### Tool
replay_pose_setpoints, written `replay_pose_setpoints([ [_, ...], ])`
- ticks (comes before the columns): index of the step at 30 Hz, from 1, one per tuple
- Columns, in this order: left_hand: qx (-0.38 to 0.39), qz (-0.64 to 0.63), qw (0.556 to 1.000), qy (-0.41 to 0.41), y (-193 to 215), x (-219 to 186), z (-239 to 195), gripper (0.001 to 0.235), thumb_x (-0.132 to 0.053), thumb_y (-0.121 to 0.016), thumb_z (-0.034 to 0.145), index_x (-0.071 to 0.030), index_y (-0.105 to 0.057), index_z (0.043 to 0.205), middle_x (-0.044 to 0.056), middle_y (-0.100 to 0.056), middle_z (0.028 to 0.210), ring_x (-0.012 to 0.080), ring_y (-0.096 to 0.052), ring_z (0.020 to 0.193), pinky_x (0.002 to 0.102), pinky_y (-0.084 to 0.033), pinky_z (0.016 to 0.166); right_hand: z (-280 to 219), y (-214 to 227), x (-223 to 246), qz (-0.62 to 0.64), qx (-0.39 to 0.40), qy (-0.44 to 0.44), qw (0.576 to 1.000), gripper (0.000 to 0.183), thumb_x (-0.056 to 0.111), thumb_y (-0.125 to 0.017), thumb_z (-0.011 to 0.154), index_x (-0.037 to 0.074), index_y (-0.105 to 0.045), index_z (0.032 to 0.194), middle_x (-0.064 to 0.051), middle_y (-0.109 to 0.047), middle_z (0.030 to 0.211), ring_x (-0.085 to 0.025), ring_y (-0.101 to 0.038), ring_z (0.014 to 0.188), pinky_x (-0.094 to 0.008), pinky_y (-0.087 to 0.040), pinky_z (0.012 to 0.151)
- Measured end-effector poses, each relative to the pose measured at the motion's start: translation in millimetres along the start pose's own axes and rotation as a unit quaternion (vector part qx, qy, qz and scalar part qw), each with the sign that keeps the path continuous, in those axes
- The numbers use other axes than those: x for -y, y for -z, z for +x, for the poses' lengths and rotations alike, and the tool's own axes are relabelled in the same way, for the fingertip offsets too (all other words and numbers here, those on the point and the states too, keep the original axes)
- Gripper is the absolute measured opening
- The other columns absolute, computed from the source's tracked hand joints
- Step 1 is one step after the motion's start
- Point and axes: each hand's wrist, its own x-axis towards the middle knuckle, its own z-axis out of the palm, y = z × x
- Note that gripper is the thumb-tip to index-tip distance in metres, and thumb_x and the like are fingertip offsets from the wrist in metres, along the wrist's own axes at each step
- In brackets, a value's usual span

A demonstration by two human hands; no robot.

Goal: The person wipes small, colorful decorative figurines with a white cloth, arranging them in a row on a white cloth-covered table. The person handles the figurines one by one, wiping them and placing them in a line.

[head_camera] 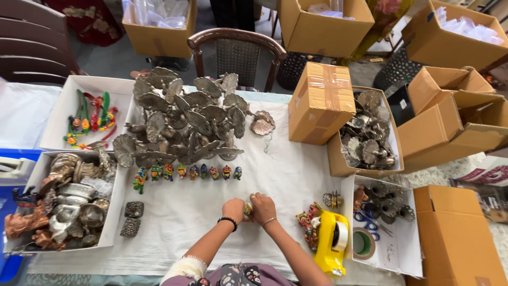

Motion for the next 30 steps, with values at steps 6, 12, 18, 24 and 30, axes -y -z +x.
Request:
replay_pose_setpoints([
  [6,0.069,-0.163,0.984,-0.005,-14,22,-36,0.063,-0.066,-0.088,0.074,-0.006,-0.074,0.088,0.015,-0.073,0.083,0.0273,-0.072,0.081,0.041,-0.057,0.075,-20,9,24,0.204,-0.031,-0.364,0.908,0.019,0.006,-0.063,0.075,0.012,-0.061,0.093,-0.013,-0.071,0.085,-0.038,-0.068,0.082,-0.05,-0.052,0.069],
  [12,0.07,-0.356,0.93,0.061,19,10,-81,0.054,-0.065,-0.072,0.082,-0.011,-0.074,0.079,0.002,-0.069,0.062,0.0174,-0.071,0.056,0.033,-0.056,0.059,-35,-14,5,0.235,0.009,-0.401,0.885,0.022,0.009,-0.066,0.077,0.01,-0.058,0.097,-0.018,-0.072,0.085,-0.039,-0.07,0.084,-0.049,-0.053,0.075],
  [18,0.077,-0.525,0.846,0.057,-32,35,-71,0.051,-0.054,-0.07,0.092,-0.003,-0.068,0.089,0.005,-0.07,0.064,0.0142,-0.07,0.056,0.028,-0.054,0.055,-46,-13,-12,0.327,-0.164,-0.574,0.732,0.03,0.015,-0.068,0.087,0.004,-0.065,0.115,-0.021,-0.074,0.092,-0.038,-0.073,0.084,-0.045,-0.056,0.076],
  [24,0.077,-0.605,0.79,0.058,-41,40,-76,0.041,-0.042,-0.076,0.091,-0.002,-0.069,0.097,0.007,-0.072,0.071,0.0135,-0.072,0.063,0.026,-0.054,0.056,-66,32,39,0.302,-0.052,-0.092,0.947,0.054,0.013,-0.062,0.078,0.012,-0.071,0.131,-0.017,-0.061,0.134,-0.032,-0.054,0.126,-0.042,-0.045,0.107],
  [30,0.059,-0.647,0.759,0.042,-61,48,-69,0.023,-0.022,-0.063,0.091,-0.005,-0.067,0.107,0.01,-0.077,0.082,0.0183,-0.076,0.068,0.03,-0.059,0.059,-32,35,88,0.249,0.002,-0.051,0.967,0.031,0.027,-0.055,0.098,0.017,-0.065,0.126,-0.008,-0.057,0.145,-0.032,-0.046,0.139,-0.049,-0.029,0.102],
])
